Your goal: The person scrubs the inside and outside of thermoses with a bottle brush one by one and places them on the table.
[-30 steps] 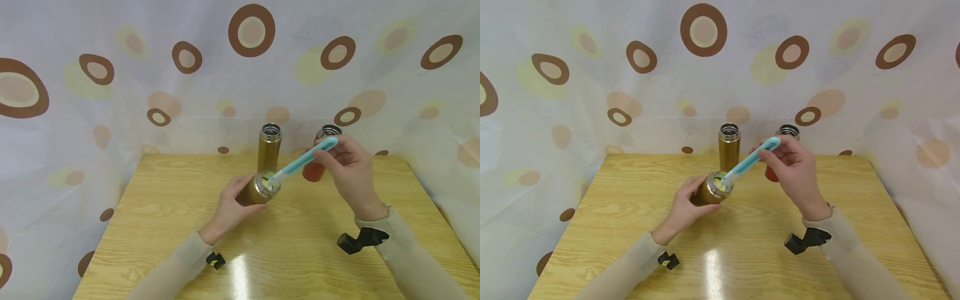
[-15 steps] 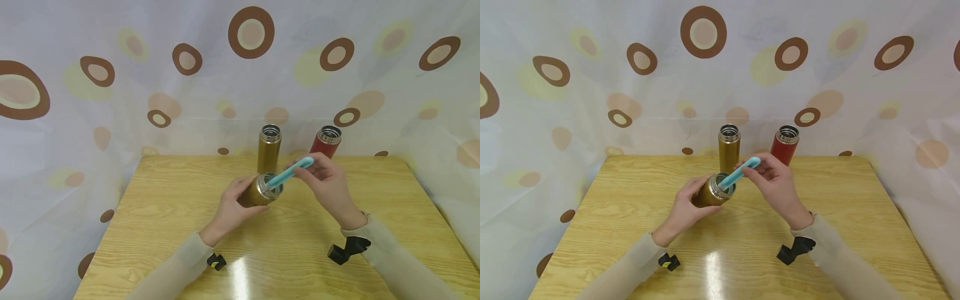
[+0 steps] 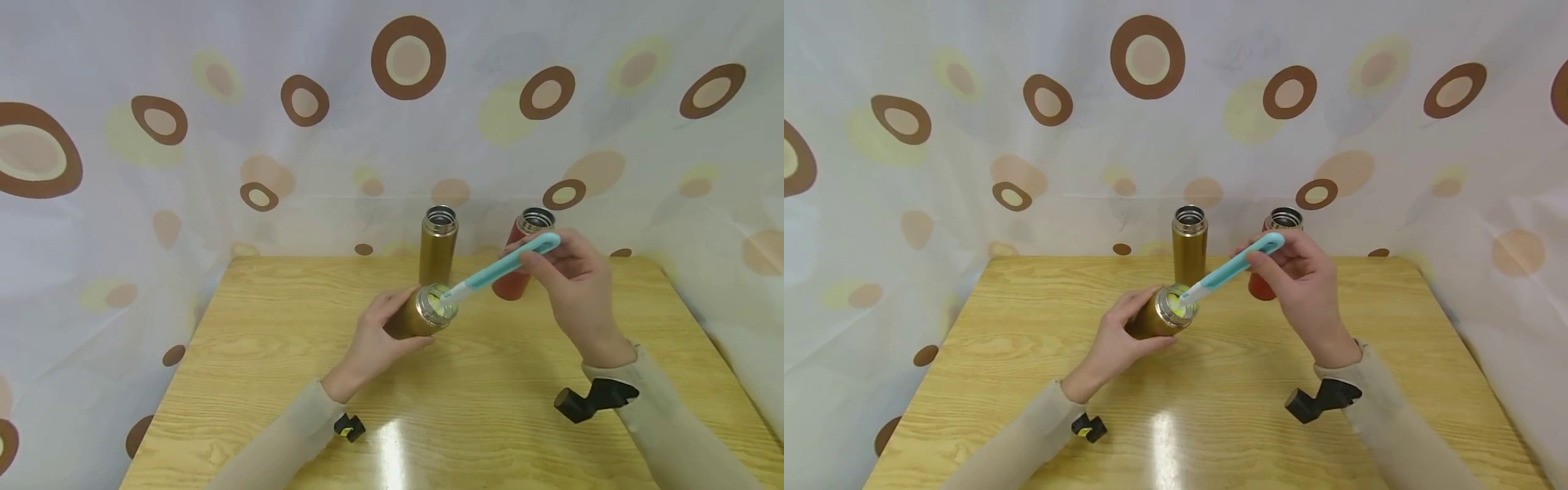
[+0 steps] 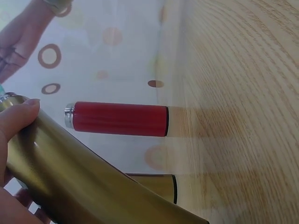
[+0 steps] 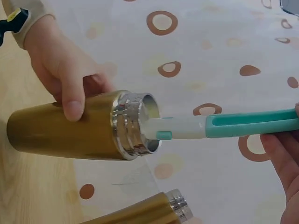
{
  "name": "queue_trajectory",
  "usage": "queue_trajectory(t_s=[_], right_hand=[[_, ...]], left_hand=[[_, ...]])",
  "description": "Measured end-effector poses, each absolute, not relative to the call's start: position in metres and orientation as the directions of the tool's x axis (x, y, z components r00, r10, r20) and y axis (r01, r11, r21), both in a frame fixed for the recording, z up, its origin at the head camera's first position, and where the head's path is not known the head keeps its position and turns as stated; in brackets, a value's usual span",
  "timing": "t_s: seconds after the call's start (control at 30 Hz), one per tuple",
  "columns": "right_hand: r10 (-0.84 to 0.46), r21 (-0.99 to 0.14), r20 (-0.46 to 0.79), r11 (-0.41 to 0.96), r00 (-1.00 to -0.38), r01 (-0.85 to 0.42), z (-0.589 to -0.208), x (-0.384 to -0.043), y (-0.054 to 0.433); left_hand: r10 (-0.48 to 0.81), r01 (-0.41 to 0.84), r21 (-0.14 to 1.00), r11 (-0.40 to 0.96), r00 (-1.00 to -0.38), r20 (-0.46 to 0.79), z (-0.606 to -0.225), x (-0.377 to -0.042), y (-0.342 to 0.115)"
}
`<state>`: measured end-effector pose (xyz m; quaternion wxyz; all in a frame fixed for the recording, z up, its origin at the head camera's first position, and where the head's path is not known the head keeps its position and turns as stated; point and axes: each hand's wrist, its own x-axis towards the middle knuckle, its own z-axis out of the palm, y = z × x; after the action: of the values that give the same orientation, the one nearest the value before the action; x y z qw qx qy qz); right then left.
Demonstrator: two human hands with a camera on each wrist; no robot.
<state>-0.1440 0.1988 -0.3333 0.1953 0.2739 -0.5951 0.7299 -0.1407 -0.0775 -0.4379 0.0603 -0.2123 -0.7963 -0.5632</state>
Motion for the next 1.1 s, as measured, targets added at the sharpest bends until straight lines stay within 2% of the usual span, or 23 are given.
queue_trajectory(t_s=[0.1, 0.43, 0.7, 0.97, 1.1], right_hand=[[-0.028, -0.762, 0.632, -0.206, -0.775, -0.614, -0.335, -0.145, 0.198], [-0.139, -0.829, 0.557, -0.148, -0.819, -0.539, -0.360, -0.143, 0.185], [-0.166, -0.850, 0.526, -0.139, -0.834, -0.508, -0.361, -0.142, 0.184], [-0.092, -0.765, 0.627, -0.259, -0.773, -0.590, -0.346, -0.145, 0.193], [-0.028, -0.741, 0.646, -0.261, -0.762, -0.619, -0.337, -0.146, 0.198]], left_hand=[[0.269, 0.407, 0.869, 0.281, -0.903, 0.335, -0.437, -0.141, -0.078], [0.293, 0.413, 0.863, 0.289, -0.897, 0.331, -0.434, -0.139, -0.074], [0.297, 0.400, 0.873, 0.279, -0.900, 0.318, -0.435, -0.141, -0.074], [0.288, 0.415, 0.865, 0.281, -0.897, 0.336, -0.434, -0.143, -0.076], [0.286, 0.409, 0.868, 0.283, -0.899, 0.330, -0.434, -0.143, -0.077]])
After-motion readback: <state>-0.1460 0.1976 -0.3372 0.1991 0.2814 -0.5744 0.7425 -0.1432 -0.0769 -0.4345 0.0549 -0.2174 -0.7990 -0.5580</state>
